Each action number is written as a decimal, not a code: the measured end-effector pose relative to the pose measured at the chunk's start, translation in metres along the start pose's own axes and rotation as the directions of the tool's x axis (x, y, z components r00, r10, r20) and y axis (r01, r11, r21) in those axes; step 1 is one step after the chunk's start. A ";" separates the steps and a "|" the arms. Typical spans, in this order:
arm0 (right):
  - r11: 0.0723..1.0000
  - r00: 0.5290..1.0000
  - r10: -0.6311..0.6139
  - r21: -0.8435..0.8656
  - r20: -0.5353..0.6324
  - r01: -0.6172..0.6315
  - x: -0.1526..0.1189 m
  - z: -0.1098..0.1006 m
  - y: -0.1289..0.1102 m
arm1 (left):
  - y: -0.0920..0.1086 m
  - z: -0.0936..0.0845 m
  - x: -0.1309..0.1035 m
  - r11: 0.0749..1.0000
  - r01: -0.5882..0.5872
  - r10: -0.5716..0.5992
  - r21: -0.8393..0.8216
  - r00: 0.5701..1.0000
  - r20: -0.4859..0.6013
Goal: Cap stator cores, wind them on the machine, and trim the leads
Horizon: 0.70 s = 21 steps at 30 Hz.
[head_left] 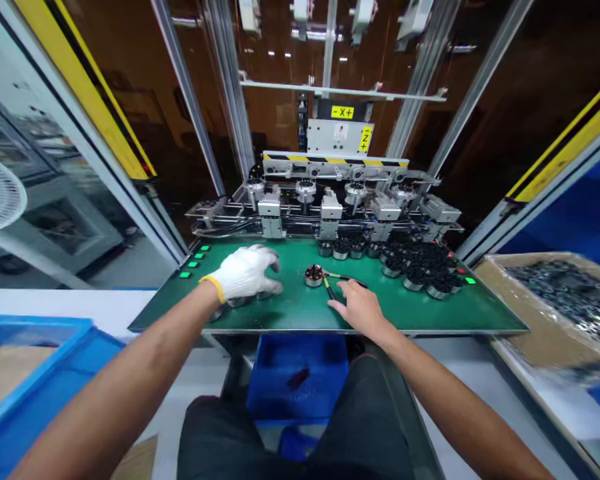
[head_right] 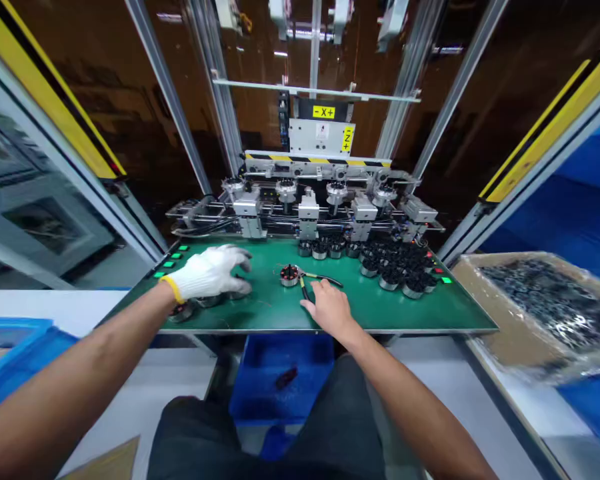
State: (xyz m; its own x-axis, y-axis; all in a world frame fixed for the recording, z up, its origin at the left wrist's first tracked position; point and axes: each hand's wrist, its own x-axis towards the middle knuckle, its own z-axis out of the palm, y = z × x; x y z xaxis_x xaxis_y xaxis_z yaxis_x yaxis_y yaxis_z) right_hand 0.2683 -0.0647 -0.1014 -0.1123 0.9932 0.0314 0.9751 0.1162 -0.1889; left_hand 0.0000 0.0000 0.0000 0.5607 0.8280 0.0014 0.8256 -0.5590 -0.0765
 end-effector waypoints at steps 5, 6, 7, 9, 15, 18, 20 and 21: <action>0.999 1.000 0.026 -0.033 0.006 -0.026 0.006 0.001 0.007 | 0.059 0.029 0.049 0.995 -0.090 0.090 0.042 0.996 -0.005; 0.998 0.999 0.040 -0.040 -0.002 -0.040 0.006 -0.001 0.009 | 0.065 0.034 0.054 0.995 -0.090 0.090 0.050 0.996 0.000; 0.998 0.998 0.053 -0.045 -0.018 -0.053 0.006 -0.005 0.010 | 0.068 0.039 0.057 0.995 -0.087 0.087 0.056 0.996 0.002; 0.998 0.997 0.051 -0.038 -0.062 -0.053 0.005 -0.012 0.010 | 0.068 0.047 0.058 0.994 -0.091 0.091 0.065 0.996 0.007; 0.980 0.982 -0.186 0.071 -0.018 0.187 0.018 -0.013 -0.020 | 0.047 0.047 0.043 0.986 -0.142 0.136 0.092 0.988 0.072; 0.973 0.974 -0.224 0.074 0.034 0.221 0.027 -0.007 -0.034 | 0.044 0.042 0.039 0.984 -0.148 0.137 0.104 0.985 0.102; 0.973 0.974 -0.224 0.058 0.038 0.222 0.030 -0.006 -0.038 | 0.046 0.040 0.038 0.983 -0.149 0.137 0.104 0.984 0.116; 0.974 0.974 -0.224 0.051 0.042 0.221 0.031 -0.007 -0.038 | 0.047 0.039 0.038 0.984 -0.147 0.135 0.101 0.983 0.122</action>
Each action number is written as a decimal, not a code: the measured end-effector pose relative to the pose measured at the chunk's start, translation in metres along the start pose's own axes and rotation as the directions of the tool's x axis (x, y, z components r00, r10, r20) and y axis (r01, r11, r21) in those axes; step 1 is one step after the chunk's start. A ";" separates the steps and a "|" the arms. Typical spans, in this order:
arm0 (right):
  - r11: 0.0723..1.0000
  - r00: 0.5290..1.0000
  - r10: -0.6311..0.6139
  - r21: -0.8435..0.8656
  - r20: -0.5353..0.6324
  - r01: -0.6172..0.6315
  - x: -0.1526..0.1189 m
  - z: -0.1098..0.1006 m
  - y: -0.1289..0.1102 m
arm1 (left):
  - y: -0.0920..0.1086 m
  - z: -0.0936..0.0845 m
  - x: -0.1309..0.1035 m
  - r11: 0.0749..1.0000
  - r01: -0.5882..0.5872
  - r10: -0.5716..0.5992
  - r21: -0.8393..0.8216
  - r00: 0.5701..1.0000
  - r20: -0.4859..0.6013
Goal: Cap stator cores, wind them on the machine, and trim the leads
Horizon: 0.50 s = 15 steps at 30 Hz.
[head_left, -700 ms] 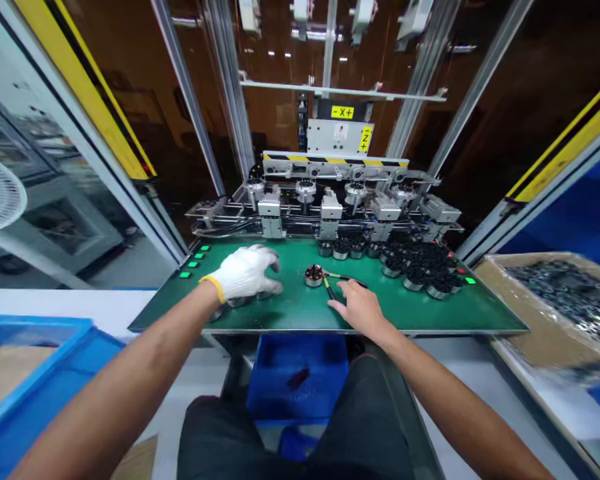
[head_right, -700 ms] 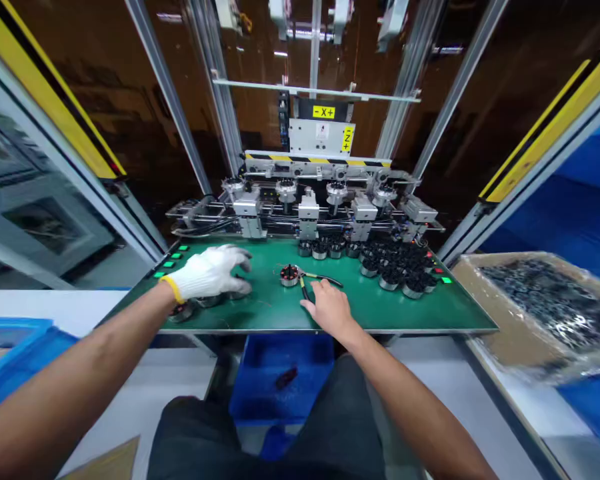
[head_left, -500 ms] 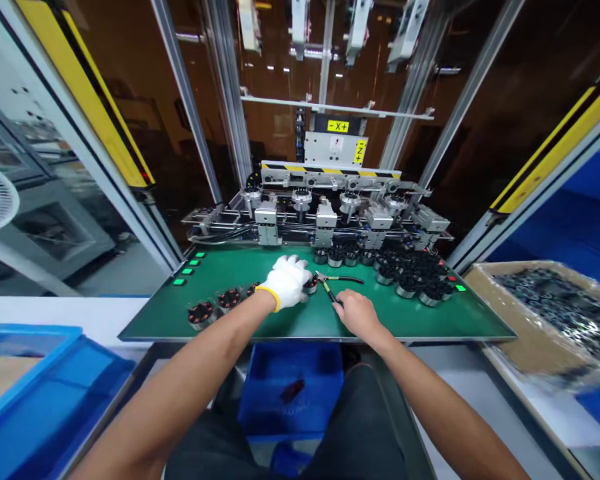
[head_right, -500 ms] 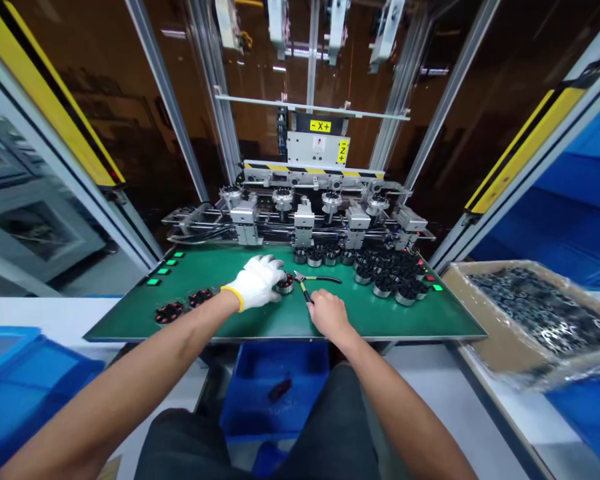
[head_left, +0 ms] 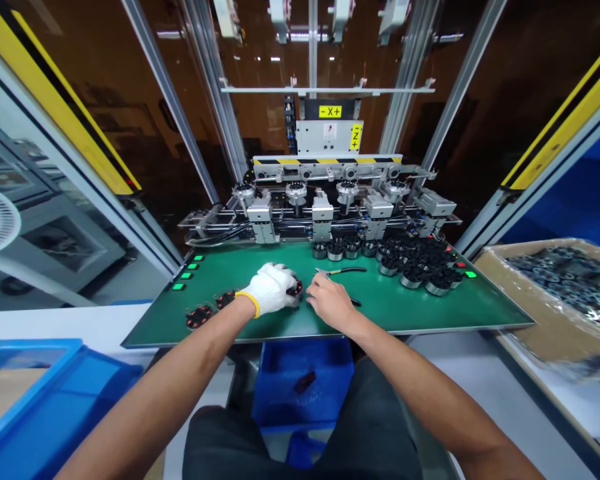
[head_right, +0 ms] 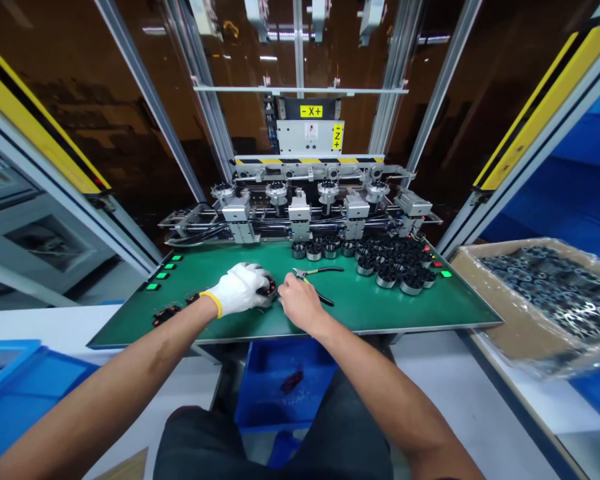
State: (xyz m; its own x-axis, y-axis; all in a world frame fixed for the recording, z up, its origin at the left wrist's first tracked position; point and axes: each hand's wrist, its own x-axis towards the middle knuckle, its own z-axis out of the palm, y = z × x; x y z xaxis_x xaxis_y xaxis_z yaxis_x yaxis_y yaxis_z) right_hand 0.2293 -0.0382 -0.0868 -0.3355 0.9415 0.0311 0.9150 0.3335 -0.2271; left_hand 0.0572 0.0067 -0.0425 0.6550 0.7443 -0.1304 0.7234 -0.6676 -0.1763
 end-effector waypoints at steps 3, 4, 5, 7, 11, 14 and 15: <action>1.000 0.998 -0.029 0.000 0.057 0.029 0.002 -0.002 0.004 | 0.001 -0.001 0.001 1.000 0.010 -0.010 -0.020 1.000 0.009; 0.999 0.995 -0.048 0.009 0.082 0.048 0.002 -0.003 0.006 | 0.001 -0.001 0.001 0.999 0.013 -0.013 -0.030 1.000 0.011; 0.997 0.992 -0.070 0.024 0.105 0.068 0.002 -0.003 0.008 | 0.001 -0.001 0.001 0.999 0.015 -0.014 -0.039 1.000 0.014; 0.993 0.985 -0.108 0.063 0.135 0.101 0.001 -0.004 0.014 | 0.000 0.000 0.002 0.998 0.022 -0.021 -0.055 1.000 0.019; 0.975 0.979 -0.154 0.182 0.134 0.129 -0.004 -0.004 0.026 | -0.002 0.002 0.005 0.997 0.034 -0.033 -0.069 0.999 0.024; 0.939 0.982 -0.171 0.315 0.078 0.139 -0.014 -0.006 0.030 | 0.000 0.000 0.005 0.998 0.022 -0.021 -0.063 1.000 0.004; 0.918 0.983 -0.175 0.369 0.050 0.144 -0.019 -0.008 0.032 | 0.001 -0.002 0.003 0.998 0.010 -0.011 -0.058 1.000 -0.010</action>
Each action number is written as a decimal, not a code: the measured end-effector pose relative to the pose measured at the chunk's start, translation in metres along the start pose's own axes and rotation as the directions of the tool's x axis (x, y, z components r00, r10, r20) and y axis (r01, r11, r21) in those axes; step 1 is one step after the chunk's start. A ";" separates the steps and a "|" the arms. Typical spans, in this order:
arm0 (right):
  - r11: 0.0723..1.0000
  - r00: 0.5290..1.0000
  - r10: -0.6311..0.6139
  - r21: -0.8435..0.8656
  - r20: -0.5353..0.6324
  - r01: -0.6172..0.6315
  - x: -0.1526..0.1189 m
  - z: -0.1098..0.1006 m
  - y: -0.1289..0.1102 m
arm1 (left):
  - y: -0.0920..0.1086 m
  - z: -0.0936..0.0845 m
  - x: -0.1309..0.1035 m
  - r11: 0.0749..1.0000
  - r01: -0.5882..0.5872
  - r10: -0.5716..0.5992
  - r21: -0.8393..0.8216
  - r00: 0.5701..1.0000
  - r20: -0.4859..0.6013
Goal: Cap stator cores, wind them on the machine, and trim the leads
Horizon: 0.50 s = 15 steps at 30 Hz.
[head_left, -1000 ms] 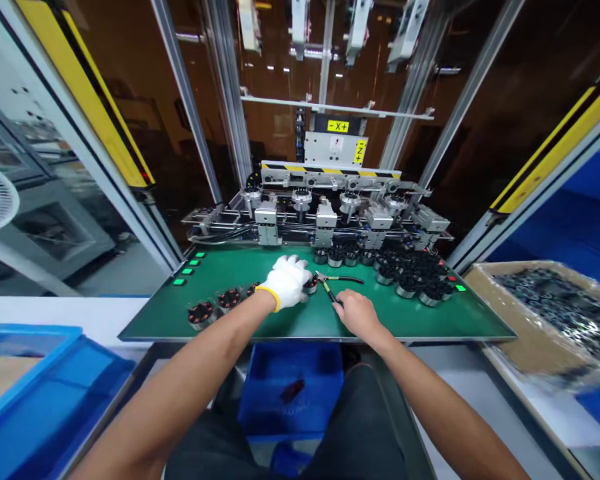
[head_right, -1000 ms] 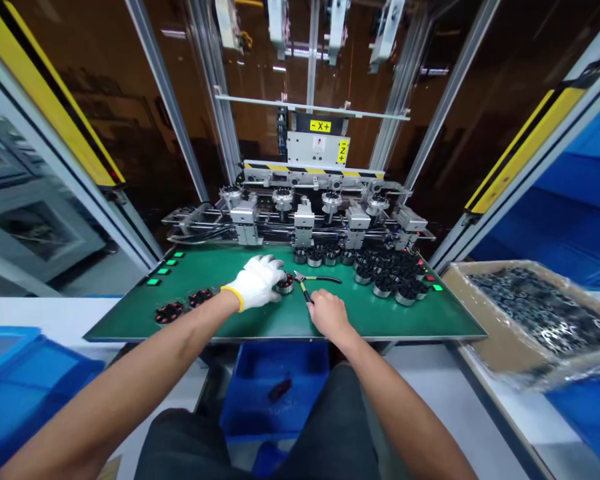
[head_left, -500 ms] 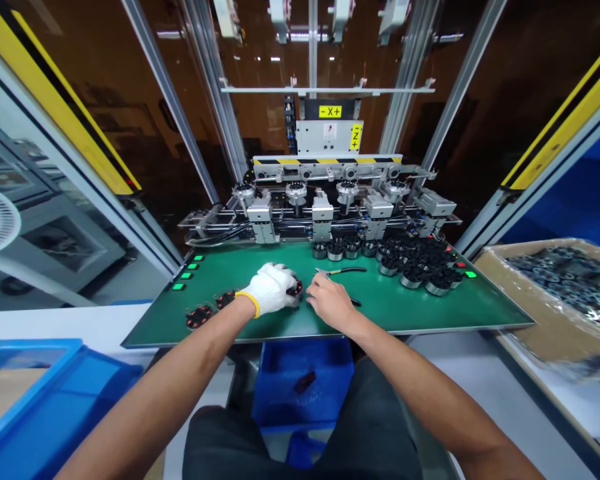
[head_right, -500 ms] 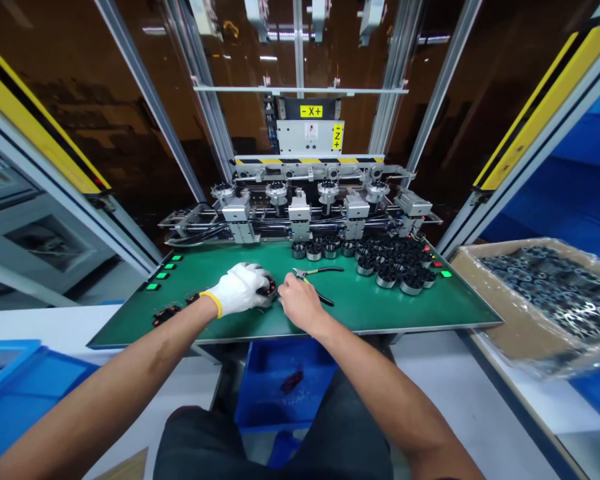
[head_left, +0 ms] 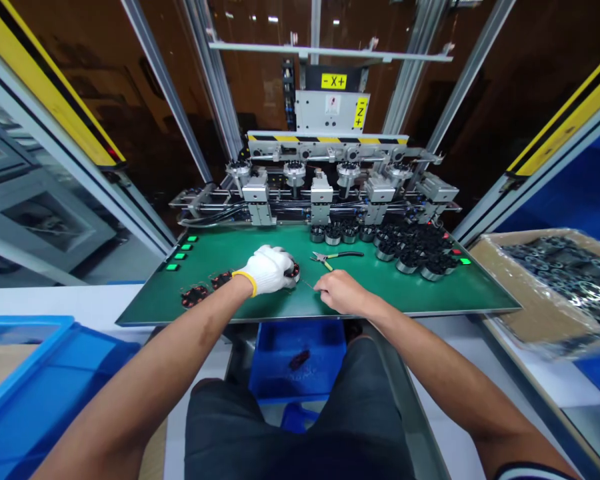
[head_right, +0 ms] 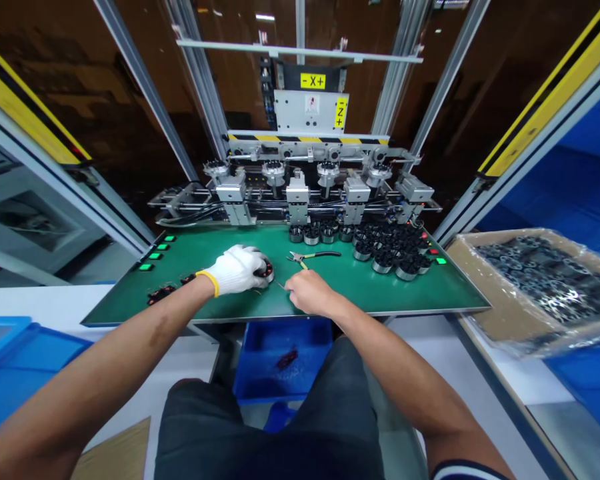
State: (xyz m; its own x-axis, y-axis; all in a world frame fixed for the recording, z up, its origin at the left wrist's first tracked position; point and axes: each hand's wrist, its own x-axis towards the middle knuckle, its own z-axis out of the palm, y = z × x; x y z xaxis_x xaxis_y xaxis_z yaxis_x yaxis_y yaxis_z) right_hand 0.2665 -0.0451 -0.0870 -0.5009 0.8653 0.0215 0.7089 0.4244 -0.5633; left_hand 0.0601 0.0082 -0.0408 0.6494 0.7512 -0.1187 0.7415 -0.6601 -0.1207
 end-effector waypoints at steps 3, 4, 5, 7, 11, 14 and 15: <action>0.975 0.995 -0.024 0.217 -0.101 0.046 -0.023 -0.005 0.002 | 0.006 -0.015 -0.017 0.999 -0.044 0.045 0.025 0.997 -0.067; 0.951 0.989 -0.015 0.304 -0.148 0.060 -0.032 -0.007 0.003 | 0.009 -0.022 -0.027 0.998 -0.053 0.057 0.037 0.993 -0.106; 0.916 0.980 0.005 0.394 -0.198 0.075 -0.040 -0.007 0.003 | 0.014 -0.029 -0.039 0.997 -0.059 0.067 0.048 0.985 -0.161; 0.817 0.959 0.059 0.565 -0.278 0.114 -0.052 -0.004 0.000 | 0.028 -0.042 -0.067 0.996 -0.061 0.076 0.059 0.950 -0.303; 0.516 0.971 0.038 0.837 -0.235 0.182 -0.054 0.026 -0.031 | 0.063 -0.056 -0.116 0.985 -0.165 0.163 0.041 0.841 -0.517; 0.116 0.993 -0.072 0.988 -0.094 0.102 -0.052 0.052 -0.063 | 0.080 -0.049 -0.141 0.962 -0.265 0.178 -0.067 0.794 -0.582; 0.024 0.993 -0.098 0.997 -0.064 0.067 -0.054 0.058 -0.072 | 0.082 -0.043 -0.148 0.951 -0.277 0.141 -0.140 0.787 -0.600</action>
State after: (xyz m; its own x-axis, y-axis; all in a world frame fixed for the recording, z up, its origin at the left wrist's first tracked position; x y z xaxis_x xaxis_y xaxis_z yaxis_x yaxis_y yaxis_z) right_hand 0.2133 -0.1381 -0.0956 -0.5354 0.8346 0.1295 -0.5115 -0.1984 -0.8361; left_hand 0.0324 -0.1568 0.0088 0.7172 0.5042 0.4810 0.5489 -0.8340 0.0559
